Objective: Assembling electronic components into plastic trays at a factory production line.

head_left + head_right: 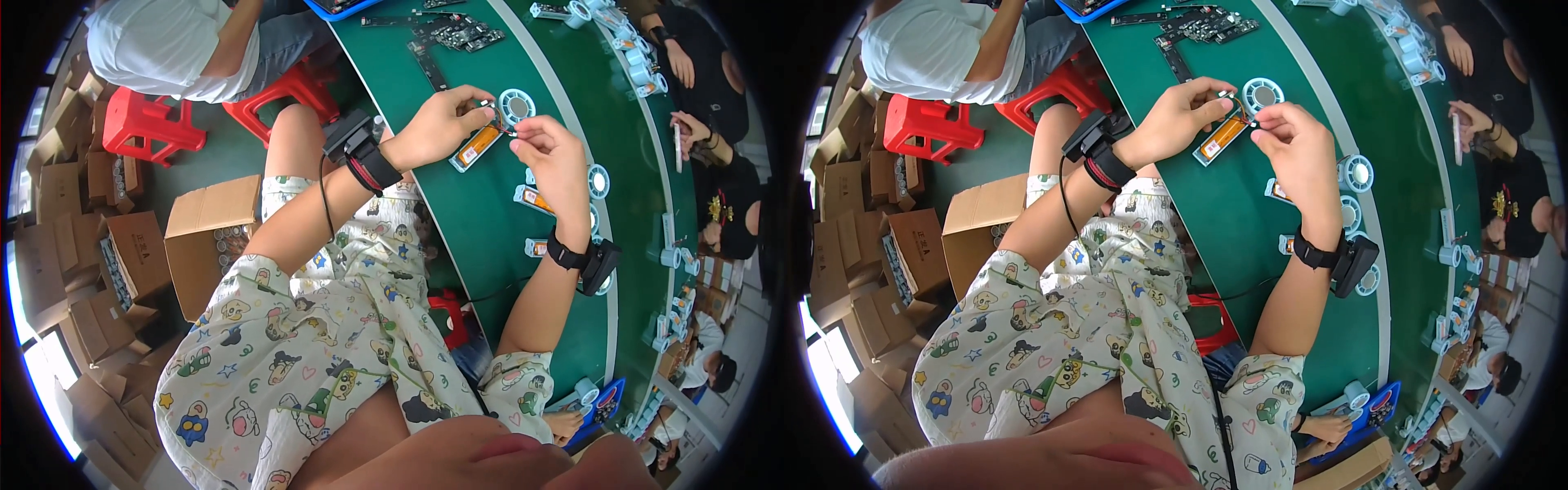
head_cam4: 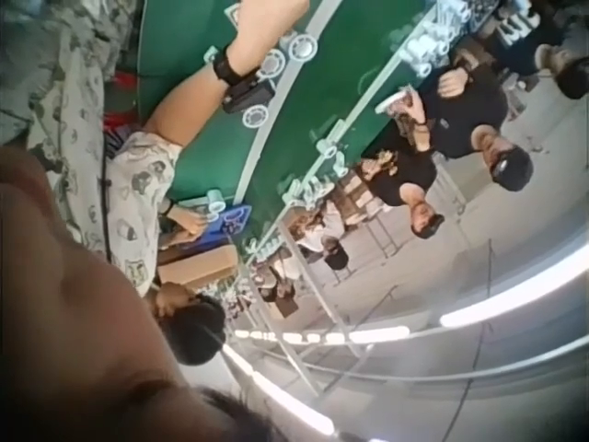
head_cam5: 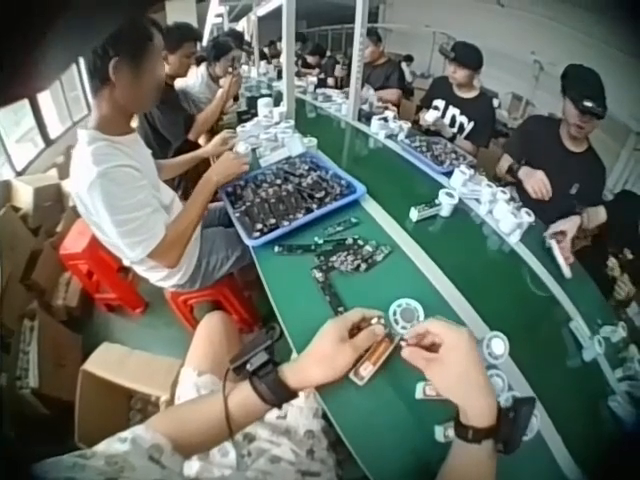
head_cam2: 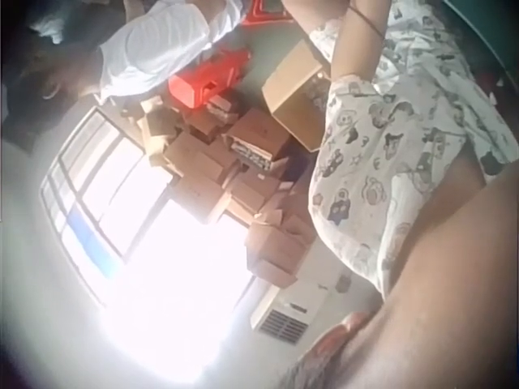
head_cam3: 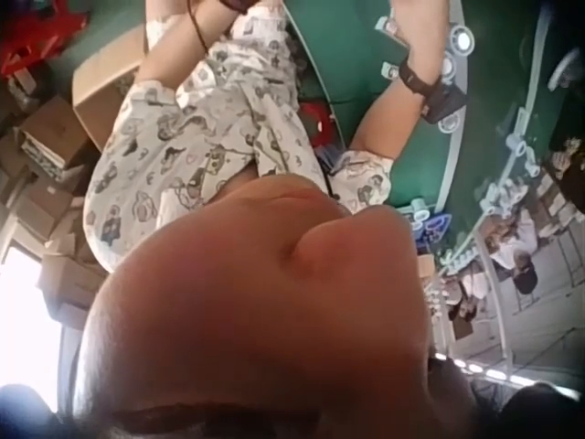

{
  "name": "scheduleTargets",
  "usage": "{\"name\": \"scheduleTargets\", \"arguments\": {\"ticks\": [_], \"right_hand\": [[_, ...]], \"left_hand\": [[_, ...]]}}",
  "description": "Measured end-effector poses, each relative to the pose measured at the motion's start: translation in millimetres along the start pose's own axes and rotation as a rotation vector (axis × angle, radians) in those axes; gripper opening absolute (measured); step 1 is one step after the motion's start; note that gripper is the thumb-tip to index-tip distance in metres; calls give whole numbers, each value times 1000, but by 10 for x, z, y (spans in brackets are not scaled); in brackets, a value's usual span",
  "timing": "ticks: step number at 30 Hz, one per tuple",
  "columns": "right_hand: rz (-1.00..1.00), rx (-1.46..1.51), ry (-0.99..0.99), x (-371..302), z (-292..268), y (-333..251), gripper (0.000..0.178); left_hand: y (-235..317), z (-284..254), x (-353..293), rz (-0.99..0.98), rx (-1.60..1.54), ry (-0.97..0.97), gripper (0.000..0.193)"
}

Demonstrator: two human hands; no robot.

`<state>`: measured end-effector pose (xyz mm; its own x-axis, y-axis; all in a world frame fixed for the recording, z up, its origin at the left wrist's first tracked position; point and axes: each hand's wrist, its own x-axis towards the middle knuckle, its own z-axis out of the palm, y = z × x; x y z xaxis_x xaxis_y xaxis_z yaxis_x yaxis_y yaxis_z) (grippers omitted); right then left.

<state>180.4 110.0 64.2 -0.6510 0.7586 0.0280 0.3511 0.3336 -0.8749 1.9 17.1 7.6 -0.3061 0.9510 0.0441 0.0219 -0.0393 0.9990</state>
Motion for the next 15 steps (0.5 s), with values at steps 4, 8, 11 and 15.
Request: {"name": "scheduleTargets", "arguments": {"ticks": [4,8,11,15], "right_hand": [[-124,-33,-137,8,195,-256,11],[-88,172,-53,-114,55,270,9],[-86,149,-66,-106,8,85,10],[-55,162,-217,-113,29,3,13]], "left_hand": [[179,-218,-290,46,-34,24,31],[-27,131,-297,71,-130,-126,31],[4,135,-353,98,-29,-68,34],[42,73,-413,31,-13,-31,39]]}}
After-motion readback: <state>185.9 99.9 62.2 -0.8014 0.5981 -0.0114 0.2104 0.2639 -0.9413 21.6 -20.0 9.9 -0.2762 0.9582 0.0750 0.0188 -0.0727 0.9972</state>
